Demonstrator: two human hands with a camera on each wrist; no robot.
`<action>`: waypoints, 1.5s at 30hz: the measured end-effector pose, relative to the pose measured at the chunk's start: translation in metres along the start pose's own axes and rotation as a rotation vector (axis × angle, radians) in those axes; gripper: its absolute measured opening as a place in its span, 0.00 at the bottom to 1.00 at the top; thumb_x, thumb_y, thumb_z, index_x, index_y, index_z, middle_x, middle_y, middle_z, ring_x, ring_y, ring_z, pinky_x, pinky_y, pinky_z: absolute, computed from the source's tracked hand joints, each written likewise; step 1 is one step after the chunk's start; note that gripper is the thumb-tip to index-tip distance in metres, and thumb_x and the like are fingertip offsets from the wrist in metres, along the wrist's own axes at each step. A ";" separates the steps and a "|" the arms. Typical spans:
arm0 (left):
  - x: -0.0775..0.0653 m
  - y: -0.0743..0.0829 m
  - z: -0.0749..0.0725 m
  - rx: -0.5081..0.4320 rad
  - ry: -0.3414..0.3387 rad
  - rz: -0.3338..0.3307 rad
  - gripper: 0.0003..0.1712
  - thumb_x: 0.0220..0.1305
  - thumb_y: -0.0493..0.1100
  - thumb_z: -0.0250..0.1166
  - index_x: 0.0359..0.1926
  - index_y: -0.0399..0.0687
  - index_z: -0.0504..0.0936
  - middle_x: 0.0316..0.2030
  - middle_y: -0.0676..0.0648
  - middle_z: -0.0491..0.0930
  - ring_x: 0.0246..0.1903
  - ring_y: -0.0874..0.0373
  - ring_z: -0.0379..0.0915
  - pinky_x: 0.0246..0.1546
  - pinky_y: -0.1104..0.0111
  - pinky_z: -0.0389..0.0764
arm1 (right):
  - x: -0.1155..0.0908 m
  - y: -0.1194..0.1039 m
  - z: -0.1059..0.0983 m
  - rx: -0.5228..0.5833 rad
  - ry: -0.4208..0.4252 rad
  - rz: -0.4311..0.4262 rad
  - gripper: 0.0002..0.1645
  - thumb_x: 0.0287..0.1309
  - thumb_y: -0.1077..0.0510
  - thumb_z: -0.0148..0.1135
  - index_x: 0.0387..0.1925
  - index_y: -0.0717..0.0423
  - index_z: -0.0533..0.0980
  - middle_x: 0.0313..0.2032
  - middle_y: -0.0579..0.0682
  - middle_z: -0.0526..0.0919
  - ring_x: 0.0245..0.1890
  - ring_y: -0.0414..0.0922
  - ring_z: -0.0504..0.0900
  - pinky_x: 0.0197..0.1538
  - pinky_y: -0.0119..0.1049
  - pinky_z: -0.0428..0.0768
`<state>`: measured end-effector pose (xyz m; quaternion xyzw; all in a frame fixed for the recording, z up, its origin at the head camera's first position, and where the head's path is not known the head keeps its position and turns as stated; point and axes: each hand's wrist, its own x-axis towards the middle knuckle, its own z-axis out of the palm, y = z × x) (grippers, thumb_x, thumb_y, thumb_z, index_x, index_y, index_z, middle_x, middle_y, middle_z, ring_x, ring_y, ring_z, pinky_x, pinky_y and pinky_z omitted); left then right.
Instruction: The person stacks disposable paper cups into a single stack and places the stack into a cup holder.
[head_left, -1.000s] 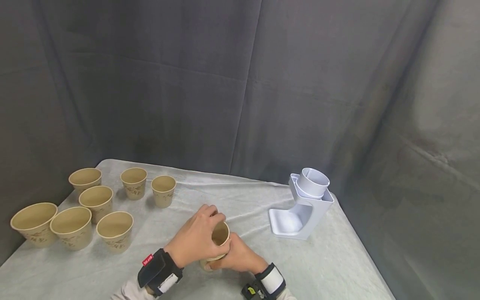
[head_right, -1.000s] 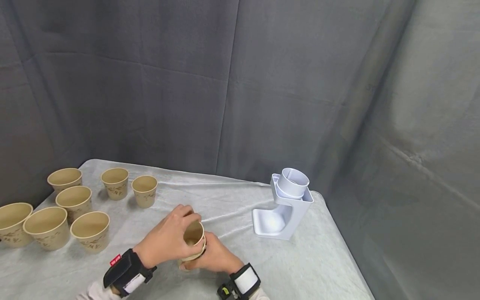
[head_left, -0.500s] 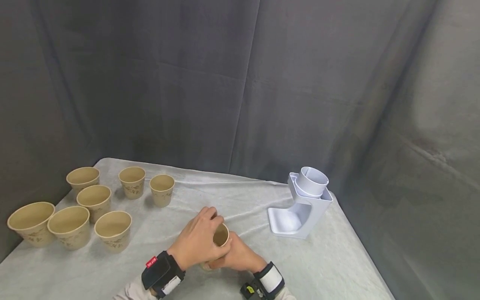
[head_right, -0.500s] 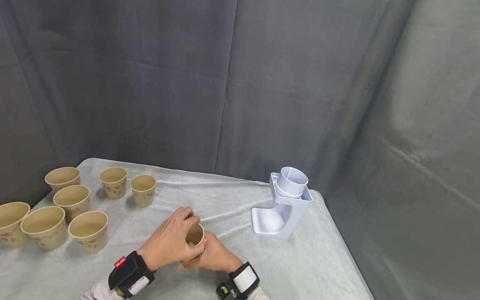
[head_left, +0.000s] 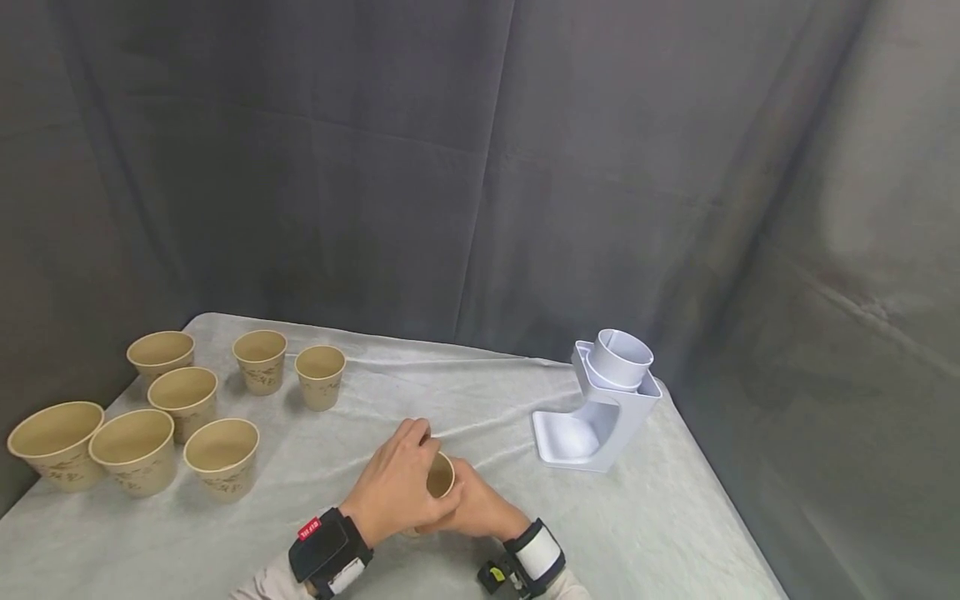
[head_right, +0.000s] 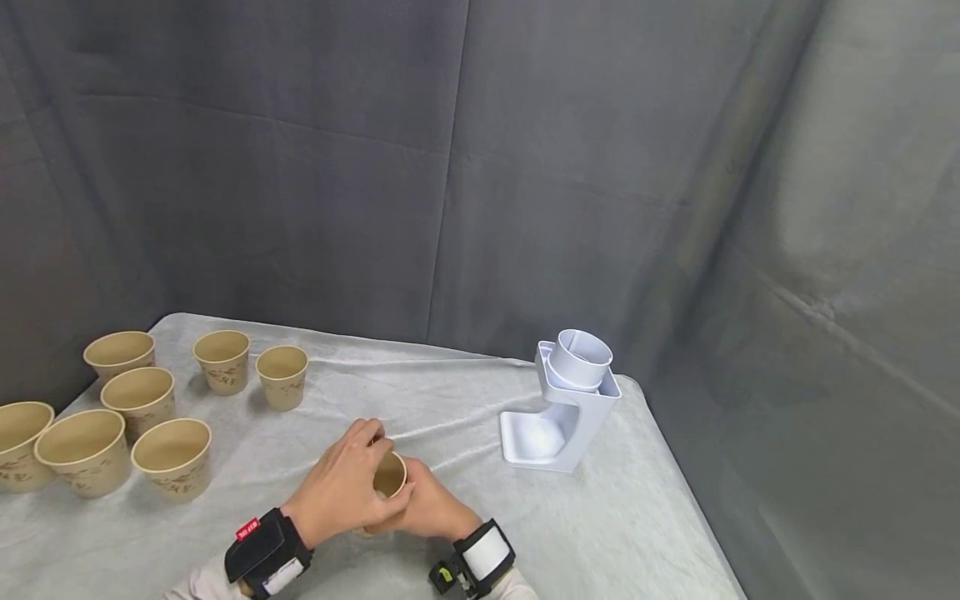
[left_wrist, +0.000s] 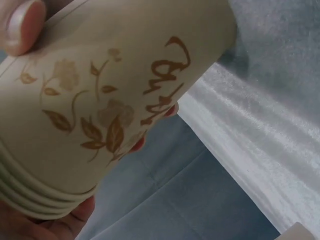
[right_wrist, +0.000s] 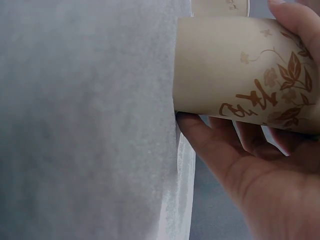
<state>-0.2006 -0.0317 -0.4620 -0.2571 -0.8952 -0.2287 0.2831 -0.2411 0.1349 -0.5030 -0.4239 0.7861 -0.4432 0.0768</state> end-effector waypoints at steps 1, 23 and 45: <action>0.000 0.000 0.000 0.005 0.004 -0.001 0.22 0.49 0.58 0.71 0.29 0.43 0.83 0.32 0.51 0.69 0.36 0.57 0.67 0.33 0.64 0.79 | 0.000 0.000 0.000 0.000 0.000 -0.002 0.39 0.42 0.64 0.81 0.59 0.61 0.75 0.52 0.56 0.85 0.49 0.36 0.81 0.57 0.34 0.80; -0.001 -0.002 -0.002 -0.057 -0.056 -0.046 0.22 0.54 0.57 0.70 0.36 0.42 0.84 0.39 0.48 0.74 0.41 0.55 0.70 0.38 0.63 0.82 | 0.001 0.001 -0.001 0.017 -0.012 0.012 0.41 0.43 0.64 0.80 0.61 0.58 0.74 0.54 0.53 0.83 0.51 0.37 0.81 0.57 0.34 0.80; -0.031 -0.117 -0.110 0.141 -0.066 -0.206 0.27 0.50 0.49 0.74 0.48 0.35 0.83 0.47 0.35 0.79 0.49 0.35 0.74 0.50 0.41 0.73 | 0.002 0.001 0.002 0.172 0.001 0.099 0.43 0.40 0.60 0.84 0.61 0.43 0.76 0.52 0.45 0.84 0.54 0.49 0.83 0.62 0.38 0.77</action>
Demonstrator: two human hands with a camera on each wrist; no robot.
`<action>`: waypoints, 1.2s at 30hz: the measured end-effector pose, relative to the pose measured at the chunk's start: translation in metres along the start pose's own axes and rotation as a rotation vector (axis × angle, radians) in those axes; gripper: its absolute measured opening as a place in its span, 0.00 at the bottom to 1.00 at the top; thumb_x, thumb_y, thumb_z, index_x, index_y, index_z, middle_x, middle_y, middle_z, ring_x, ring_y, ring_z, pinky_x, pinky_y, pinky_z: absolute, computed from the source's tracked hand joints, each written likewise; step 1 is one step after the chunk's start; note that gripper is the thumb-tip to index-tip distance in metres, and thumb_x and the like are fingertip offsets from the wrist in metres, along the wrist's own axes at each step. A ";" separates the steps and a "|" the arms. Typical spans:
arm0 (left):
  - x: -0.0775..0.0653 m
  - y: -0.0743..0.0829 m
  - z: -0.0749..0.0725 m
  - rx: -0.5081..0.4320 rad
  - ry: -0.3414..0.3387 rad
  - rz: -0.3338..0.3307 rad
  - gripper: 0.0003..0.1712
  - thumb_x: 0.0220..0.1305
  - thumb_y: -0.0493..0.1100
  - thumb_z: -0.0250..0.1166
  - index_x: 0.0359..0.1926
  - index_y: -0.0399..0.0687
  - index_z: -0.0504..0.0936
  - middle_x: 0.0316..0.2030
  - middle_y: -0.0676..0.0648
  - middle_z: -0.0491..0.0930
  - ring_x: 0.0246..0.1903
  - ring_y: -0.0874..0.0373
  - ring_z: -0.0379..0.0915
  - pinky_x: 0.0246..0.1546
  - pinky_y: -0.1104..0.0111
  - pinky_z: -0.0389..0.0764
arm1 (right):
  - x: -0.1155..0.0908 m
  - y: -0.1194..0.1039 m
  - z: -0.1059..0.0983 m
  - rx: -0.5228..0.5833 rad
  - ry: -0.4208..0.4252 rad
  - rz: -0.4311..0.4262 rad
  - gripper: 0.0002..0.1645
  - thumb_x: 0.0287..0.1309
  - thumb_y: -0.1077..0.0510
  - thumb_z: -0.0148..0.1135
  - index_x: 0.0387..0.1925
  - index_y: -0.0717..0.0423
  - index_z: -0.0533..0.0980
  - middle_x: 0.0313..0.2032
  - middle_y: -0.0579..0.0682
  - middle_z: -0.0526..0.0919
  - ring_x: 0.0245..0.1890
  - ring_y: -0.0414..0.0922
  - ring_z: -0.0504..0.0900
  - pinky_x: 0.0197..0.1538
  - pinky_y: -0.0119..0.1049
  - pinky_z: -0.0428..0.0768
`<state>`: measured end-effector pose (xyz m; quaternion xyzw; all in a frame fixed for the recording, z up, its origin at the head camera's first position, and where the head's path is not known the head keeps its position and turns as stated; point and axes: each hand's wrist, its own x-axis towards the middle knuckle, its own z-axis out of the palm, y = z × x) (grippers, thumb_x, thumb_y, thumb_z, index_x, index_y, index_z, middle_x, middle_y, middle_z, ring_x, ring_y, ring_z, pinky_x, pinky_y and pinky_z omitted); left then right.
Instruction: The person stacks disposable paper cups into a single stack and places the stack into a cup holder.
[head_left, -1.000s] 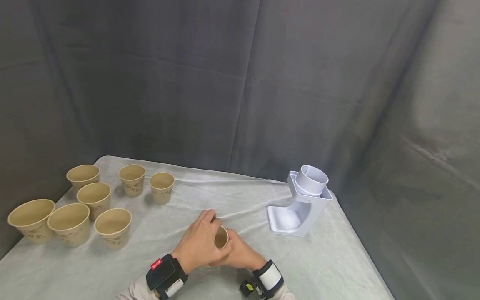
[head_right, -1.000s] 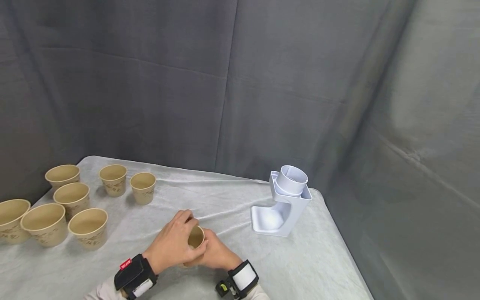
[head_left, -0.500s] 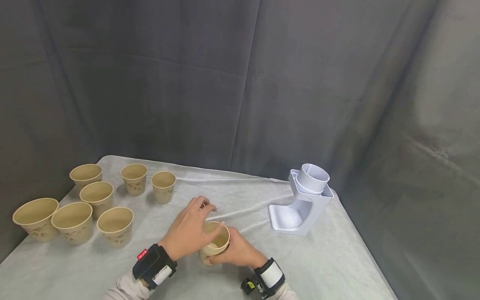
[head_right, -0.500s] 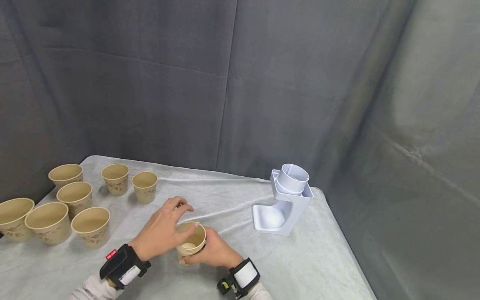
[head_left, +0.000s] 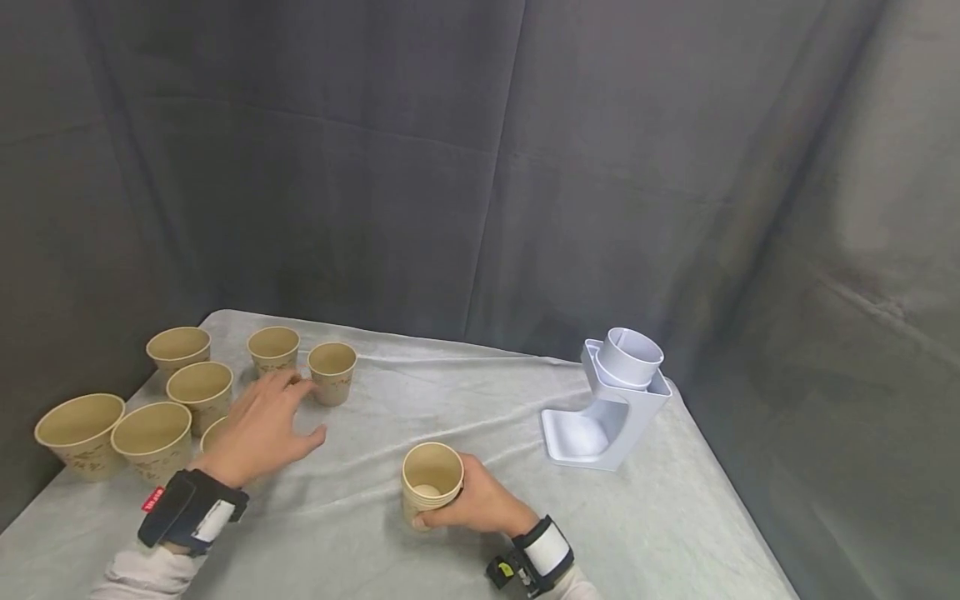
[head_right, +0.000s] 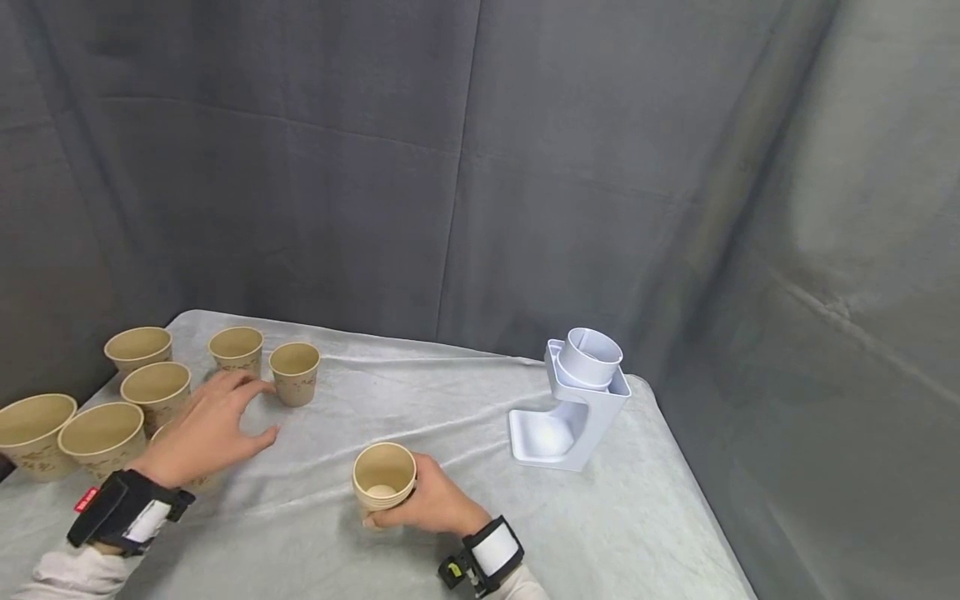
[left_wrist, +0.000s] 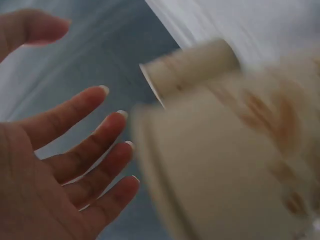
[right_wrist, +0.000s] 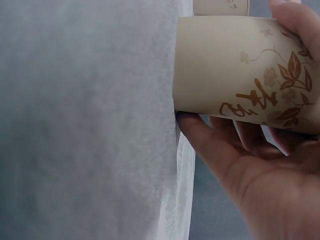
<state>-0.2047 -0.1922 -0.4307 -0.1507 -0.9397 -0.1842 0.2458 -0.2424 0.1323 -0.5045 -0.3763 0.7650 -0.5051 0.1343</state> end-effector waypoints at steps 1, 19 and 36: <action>-0.003 -0.005 -0.001 0.013 -0.007 0.004 0.28 0.49 0.49 0.74 0.48 0.35 0.83 0.47 0.35 0.79 0.49 0.35 0.74 0.50 0.41 0.73 | -0.001 0.000 0.000 0.003 0.003 0.002 0.43 0.40 0.60 0.84 0.61 0.43 0.76 0.53 0.45 0.84 0.54 0.48 0.83 0.62 0.38 0.77; -0.032 -0.034 -0.004 0.070 -0.111 -0.043 0.26 0.45 0.49 0.77 0.46 0.43 0.86 0.39 0.44 0.80 0.38 0.46 0.75 0.37 0.49 0.75 | -0.004 -0.001 -0.001 0.002 0.015 0.004 0.44 0.39 0.60 0.84 0.61 0.44 0.76 0.53 0.45 0.84 0.54 0.46 0.83 0.62 0.38 0.77; -0.043 -0.039 -0.006 0.043 -0.082 -0.056 0.22 0.48 0.42 0.73 0.46 0.41 0.85 0.34 0.47 0.78 0.36 0.48 0.76 0.40 0.50 0.76 | 0.001 -0.002 0.001 0.002 0.015 0.001 0.43 0.39 0.61 0.84 0.61 0.49 0.76 0.53 0.51 0.84 0.53 0.49 0.83 0.62 0.38 0.77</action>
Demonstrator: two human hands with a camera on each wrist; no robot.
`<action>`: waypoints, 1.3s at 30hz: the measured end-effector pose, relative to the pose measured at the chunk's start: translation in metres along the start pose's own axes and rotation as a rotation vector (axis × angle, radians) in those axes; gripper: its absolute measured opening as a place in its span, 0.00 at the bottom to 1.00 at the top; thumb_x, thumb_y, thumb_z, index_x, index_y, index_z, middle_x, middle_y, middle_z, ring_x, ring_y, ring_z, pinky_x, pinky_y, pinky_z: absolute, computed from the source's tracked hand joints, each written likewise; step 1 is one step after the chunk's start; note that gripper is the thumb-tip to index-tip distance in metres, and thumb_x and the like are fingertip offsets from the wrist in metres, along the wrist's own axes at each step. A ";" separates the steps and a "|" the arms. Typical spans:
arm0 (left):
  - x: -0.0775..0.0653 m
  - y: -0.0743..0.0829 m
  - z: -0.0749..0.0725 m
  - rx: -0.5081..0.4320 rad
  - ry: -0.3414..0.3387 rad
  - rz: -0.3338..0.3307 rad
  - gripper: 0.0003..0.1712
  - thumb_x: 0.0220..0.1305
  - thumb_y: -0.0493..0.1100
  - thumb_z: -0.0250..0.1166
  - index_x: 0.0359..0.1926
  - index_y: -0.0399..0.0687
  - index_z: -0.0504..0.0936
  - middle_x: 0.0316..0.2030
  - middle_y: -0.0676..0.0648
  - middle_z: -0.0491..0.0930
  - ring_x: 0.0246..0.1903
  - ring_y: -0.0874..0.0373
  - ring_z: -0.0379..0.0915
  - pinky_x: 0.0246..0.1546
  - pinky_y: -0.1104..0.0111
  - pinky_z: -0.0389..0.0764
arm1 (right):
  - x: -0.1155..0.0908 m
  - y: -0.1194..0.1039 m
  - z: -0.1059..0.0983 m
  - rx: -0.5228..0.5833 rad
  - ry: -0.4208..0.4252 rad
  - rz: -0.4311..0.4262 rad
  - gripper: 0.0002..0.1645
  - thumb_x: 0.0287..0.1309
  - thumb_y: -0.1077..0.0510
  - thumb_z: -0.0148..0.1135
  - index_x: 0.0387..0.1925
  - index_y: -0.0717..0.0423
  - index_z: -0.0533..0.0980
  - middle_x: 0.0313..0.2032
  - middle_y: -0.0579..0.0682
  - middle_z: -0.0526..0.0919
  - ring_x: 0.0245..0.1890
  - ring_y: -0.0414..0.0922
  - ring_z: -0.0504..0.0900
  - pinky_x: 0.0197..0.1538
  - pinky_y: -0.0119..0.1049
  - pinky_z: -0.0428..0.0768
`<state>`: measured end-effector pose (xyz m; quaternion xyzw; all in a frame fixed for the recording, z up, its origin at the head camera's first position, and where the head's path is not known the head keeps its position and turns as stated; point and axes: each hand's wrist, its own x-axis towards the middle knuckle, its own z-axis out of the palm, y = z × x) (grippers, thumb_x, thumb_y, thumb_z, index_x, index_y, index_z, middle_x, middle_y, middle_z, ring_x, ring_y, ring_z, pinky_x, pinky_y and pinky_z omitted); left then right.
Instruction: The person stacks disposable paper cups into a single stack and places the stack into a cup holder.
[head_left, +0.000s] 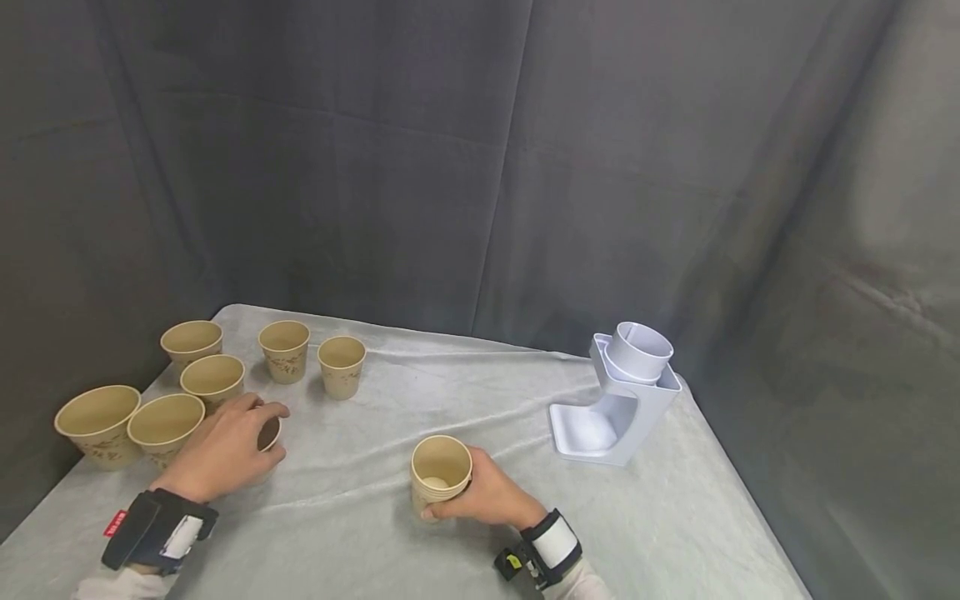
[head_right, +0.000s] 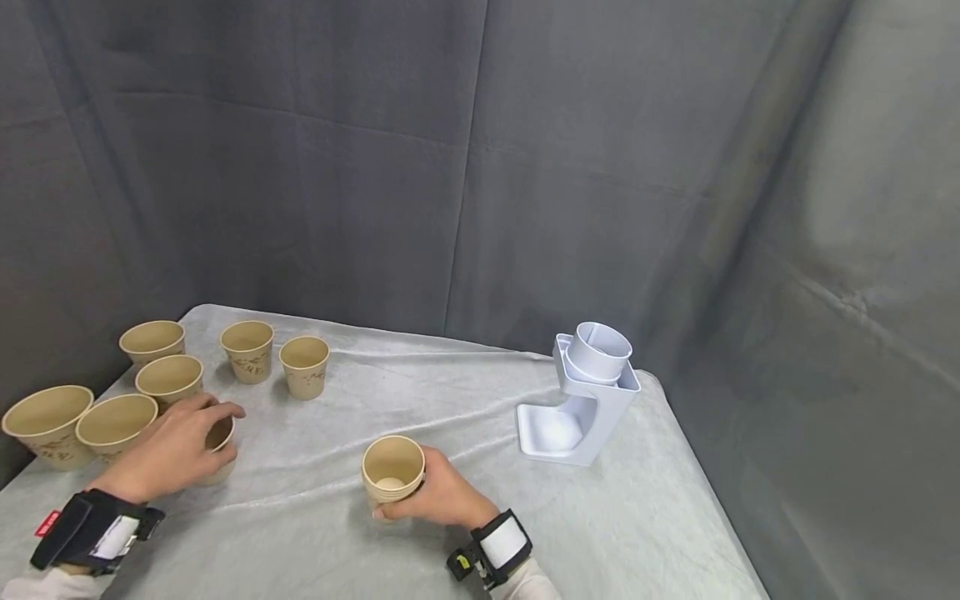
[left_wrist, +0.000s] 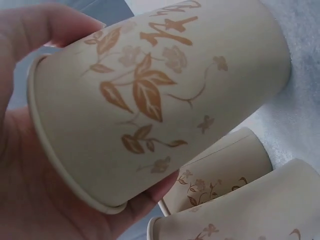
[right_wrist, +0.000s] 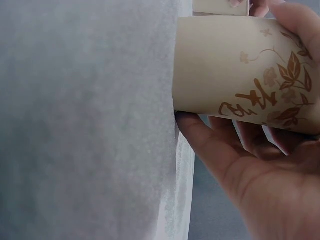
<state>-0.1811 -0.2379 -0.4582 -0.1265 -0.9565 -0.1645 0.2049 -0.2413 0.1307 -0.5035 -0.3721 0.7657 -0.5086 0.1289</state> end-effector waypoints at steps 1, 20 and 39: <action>0.000 -0.001 0.000 -0.001 -0.002 -0.004 0.21 0.48 0.42 0.73 0.45 0.41 0.85 0.33 0.47 0.77 0.35 0.48 0.76 0.39 0.50 0.76 | 0.000 0.000 0.000 0.000 -0.001 0.000 0.43 0.39 0.62 0.84 0.61 0.50 0.76 0.53 0.51 0.84 0.53 0.50 0.83 0.62 0.39 0.77; 0.008 0.007 -0.006 -0.063 -0.003 -0.008 0.19 0.51 0.46 0.72 0.44 0.45 0.82 0.34 0.49 0.79 0.34 0.53 0.76 0.36 0.55 0.77 | 0.002 0.000 0.000 0.000 -0.008 -0.016 0.42 0.40 0.62 0.84 0.60 0.53 0.76 0.53 0.53 0.85 0.53 0.52 0.83 0.62 0.39 0.77; 0.058 0.067 -0.017 -0.139 0.135 0.093 0.18 0.56 0.46 0.68 0.47 0.43 0.84 0.41 0.45 0.76 0.38 0.50 0.74 0.39 0.55 0.77 | 0.001 0.003 0.000 0.007 -0.004 -0.031 0.42 0.41 0.62 0.83 0.61 0.51 0.76 0.53 0.52 0.84 0.53 0.48 0.83 0.62 0.37 0.77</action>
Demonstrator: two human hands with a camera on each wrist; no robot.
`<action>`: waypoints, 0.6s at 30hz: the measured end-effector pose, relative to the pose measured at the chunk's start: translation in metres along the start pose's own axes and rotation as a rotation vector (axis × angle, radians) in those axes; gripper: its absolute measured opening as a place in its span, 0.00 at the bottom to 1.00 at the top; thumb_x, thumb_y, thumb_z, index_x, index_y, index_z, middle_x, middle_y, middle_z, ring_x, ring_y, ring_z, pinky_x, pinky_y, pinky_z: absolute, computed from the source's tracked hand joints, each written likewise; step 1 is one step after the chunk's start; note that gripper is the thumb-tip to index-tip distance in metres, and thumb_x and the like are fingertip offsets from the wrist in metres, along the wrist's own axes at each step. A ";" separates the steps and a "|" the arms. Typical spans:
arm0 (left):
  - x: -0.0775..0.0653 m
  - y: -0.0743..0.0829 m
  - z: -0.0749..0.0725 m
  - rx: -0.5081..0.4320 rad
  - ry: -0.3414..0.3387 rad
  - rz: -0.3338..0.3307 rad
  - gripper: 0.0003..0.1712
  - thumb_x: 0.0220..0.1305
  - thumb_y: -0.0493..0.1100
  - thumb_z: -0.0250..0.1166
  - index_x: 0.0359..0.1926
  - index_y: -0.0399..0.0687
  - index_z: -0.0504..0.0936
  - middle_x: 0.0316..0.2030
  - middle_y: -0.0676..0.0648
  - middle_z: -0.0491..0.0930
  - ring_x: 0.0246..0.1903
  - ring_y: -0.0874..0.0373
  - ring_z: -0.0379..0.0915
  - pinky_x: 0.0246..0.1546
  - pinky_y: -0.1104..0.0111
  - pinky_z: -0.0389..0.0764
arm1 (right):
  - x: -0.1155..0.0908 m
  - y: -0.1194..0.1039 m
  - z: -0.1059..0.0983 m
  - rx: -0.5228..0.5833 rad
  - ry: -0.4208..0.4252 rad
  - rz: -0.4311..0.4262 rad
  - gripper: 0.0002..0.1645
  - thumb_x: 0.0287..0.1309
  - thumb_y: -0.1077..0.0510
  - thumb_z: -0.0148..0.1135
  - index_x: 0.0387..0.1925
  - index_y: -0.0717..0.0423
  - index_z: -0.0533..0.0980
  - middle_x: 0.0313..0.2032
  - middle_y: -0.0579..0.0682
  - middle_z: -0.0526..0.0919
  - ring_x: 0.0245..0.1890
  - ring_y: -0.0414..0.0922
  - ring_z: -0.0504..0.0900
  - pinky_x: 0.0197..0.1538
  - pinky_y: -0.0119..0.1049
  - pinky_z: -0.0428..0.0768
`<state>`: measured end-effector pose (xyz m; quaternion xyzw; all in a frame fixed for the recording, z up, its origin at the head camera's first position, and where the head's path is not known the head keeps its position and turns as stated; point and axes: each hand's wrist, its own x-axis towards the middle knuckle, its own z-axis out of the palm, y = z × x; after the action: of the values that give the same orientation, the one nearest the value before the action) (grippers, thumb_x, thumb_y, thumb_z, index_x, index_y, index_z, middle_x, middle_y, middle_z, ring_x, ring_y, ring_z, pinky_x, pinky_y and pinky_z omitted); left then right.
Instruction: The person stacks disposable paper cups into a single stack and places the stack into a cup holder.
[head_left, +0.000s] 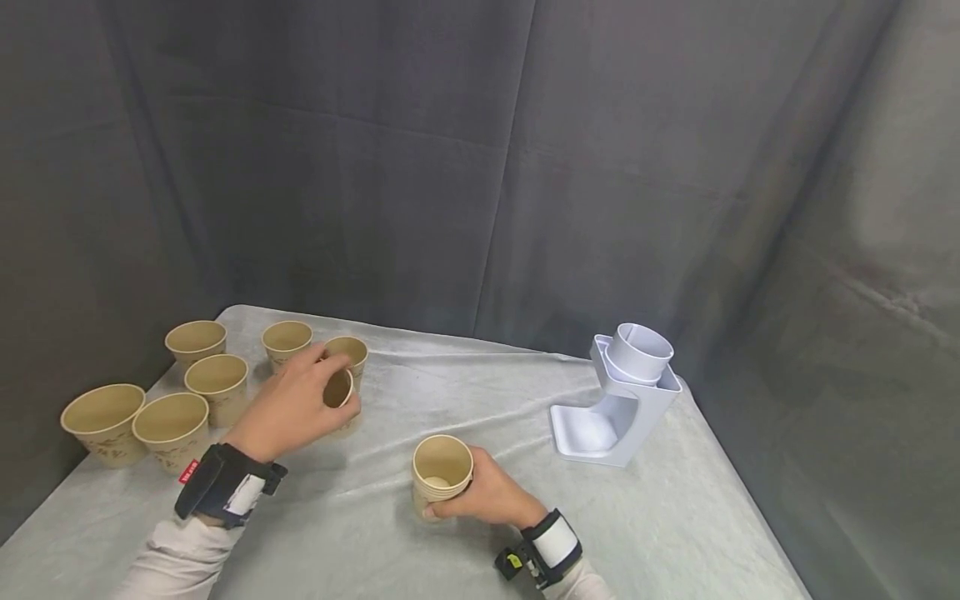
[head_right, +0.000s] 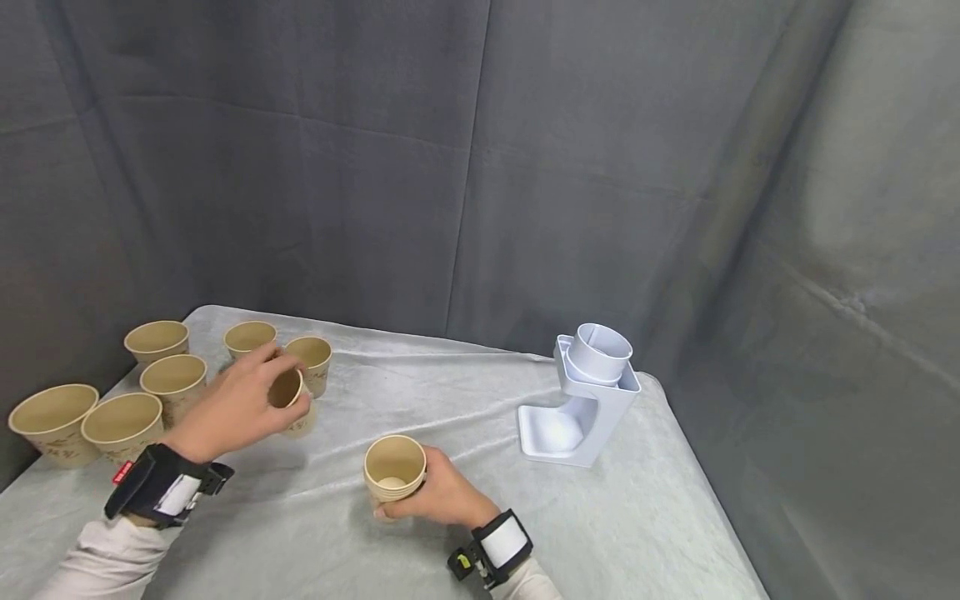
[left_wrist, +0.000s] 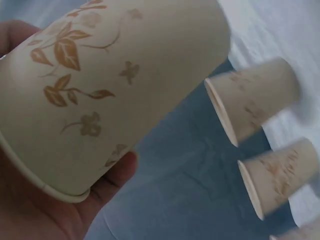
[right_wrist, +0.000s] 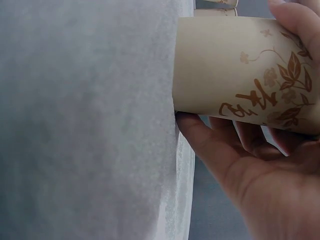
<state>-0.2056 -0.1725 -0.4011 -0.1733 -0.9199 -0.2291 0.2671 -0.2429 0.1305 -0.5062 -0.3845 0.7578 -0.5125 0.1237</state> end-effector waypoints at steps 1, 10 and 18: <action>0.003 0.004 0.001 -0.016 0.015 0.014 0.17 0.55 0.46 0.68 0.46 0.45 0.84 0.41 0.45 0.77 0.39 0.50 0.74 0.39 0.55 0.78 | 0.000 0.000 0.000 0.001 -0.001 0.001 0.42 0.40 0.62 0.83 0.61 0.50 0.76 0.53 0.52 0.84 0.53 0.47 0.83 0.61 0.37 0.77; 0.021 0.035 0.012 -0.152 0.067 0.101 0.12 0.56 0.47 0.69 0.42 0.51 0.84 0.39 0.53 0.78 0.41 0.55 0.74 0.40 0.60 0.78 | 0.001 -0.001 0.000 0.005 0.000 0.012 0.42 0.40 0.61 0.84 0.60 0.47 0.77 0.52 0.49 0.85 0.52 0.45 0.84 0.61 0.37 0.78; 0.030 0.065 0.021 -0.273 0.046 0.163 0.13 0.57 0.47 0.68 0.44 0.51 0.83 0.41 0.54 0.78 0.42 0.57 0.75 0.43 0.61 0.79 | 0.000 -0.002 -0.002 0.004 -0.016 0.014 0.42 0.40 0.61 0.83 0.60 0.47 0.76 0.52 0.49 0.85 0.52 0.47 0.84 0.59 0.38 0.79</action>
<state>-0.2099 -0.1014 -0.3787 -0.2769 -0.8566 -0.3334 0.2799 -0.2432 0.1310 -0.5037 -0.3830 0.7584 -0.5101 0.1338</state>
